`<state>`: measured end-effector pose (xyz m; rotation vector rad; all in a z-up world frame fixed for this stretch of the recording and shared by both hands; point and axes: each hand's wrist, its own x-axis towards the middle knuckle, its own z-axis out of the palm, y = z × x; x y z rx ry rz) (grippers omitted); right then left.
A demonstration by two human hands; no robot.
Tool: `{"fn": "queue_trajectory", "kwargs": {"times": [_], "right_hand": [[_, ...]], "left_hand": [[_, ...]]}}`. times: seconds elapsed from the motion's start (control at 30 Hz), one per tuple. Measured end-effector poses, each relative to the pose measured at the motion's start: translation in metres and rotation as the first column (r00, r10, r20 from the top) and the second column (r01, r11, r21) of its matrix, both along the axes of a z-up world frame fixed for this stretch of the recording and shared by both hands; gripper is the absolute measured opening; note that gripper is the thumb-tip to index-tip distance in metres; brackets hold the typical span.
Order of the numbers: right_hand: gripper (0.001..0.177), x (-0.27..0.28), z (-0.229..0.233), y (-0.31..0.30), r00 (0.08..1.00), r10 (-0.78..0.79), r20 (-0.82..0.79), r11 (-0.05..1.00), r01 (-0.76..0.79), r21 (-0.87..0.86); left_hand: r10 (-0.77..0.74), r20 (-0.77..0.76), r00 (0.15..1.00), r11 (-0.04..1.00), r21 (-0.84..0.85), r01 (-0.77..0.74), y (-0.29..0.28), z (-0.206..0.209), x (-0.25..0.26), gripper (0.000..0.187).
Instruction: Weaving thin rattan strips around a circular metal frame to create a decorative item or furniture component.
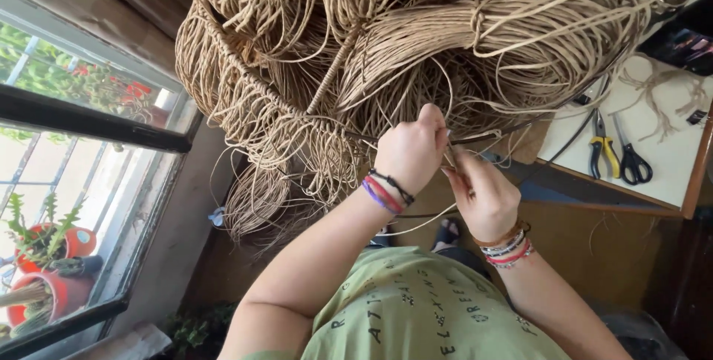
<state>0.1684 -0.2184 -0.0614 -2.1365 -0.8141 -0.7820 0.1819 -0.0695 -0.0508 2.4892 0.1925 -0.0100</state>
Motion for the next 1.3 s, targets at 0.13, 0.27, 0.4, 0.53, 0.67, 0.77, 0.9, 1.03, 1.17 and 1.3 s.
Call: {"fn": "queue_trajectory", "kwargs": {"times": [0.13, 0.27, 0.4, 0.53, 0.67, 0.77, 0.9, 1.03, 1.17, 1.3], "right_hand": [[0.011, 0.009, 0.003, -0.017, 0.991, 0.097, -0.093, 0.993, -0.102, -0.056], [0.009, 0.028, 0.007, -0.037, 0.726, 0.233, -0.647, 0.963, -0.266, 0.048], [0.014, 0.049, 0.018, -0.039, 0.258, 0.329, -0.908, 0.908, -0.349, 0.23], [0.016, 0.062, 0.0, -0.054, 0.058, 0.435, -0.899, 0.867, -0.296, 0.4], [0.012, 0.066, -0.005, -0.057, 0.141, 0.454, -0.88, 0.857, -0.338, 0.388], [0.012, 0.066, -0.005, -0.057, 0.245, 0.415, -0.876, 0.879, -0.357, 0.317], [0.008, 0.079, 0.003, -0.063, 0.374, 0.277, -0.885, 0.916, -0.382, 0.125], [0.009, 0.059, -0.006, -0.049, 0.268, 0.33, -0.905, 0.896, -0.39, 0.211], [0.012, 0.054, -0.021, -0.054, 0.142, 0.467, -0.873, 0.859, -0.307, 0.409], [0.014, 0.059, -0.01, -0.058, 0.172, 0.486, -0.857, 0.855, -0.298, 0.425]], "left_hand": [[-0.001, -0.027, 1.0, 0.999, -0.034, 0.0, 0.005, 0.01, -0.013, 0.018], [-0.018, 0.786, 0.617, 0.989, 0.105, -0.106, -0.005, -0.01, -0.066, 0.014], [0.097, 0.725, 0.682, 0.995, -0.062, -0.076, -0.039, -0.06, -0.071, 0.032], [0.171, 0.76, 0.627, 0.984, -0.101, -0.146, -0.043, -0.067, -0.059, 0.01], [-0.046, 0.809, 0.585, 0.997, 0.073, -0.022, -0.041, -0.048, -0.068, 0.019], [-0.157, 0.785, 0.6, 0.978, 0.041, 0.204, -0.041, -0.043, -0.081, 0.03], [0.198, -0.081, 0.977, 0.897, -0.386, -0.214, -0.046, -0.069, -0.12, 0.042], [0.216, -0.486, 0.847, 0.823, -0.376, -0.426, -0.061, -0.054, -0.119, 0.04], [0.237, -0.008, 0.972, 0.76, -0.622, -0.19, -0.05, -0.028, -0.083, 0.044], [0.106, -0.131, 0.986, 0.962, -0.238, -0.135, -0.055, -0.063, -0.072, 0.024]]}}
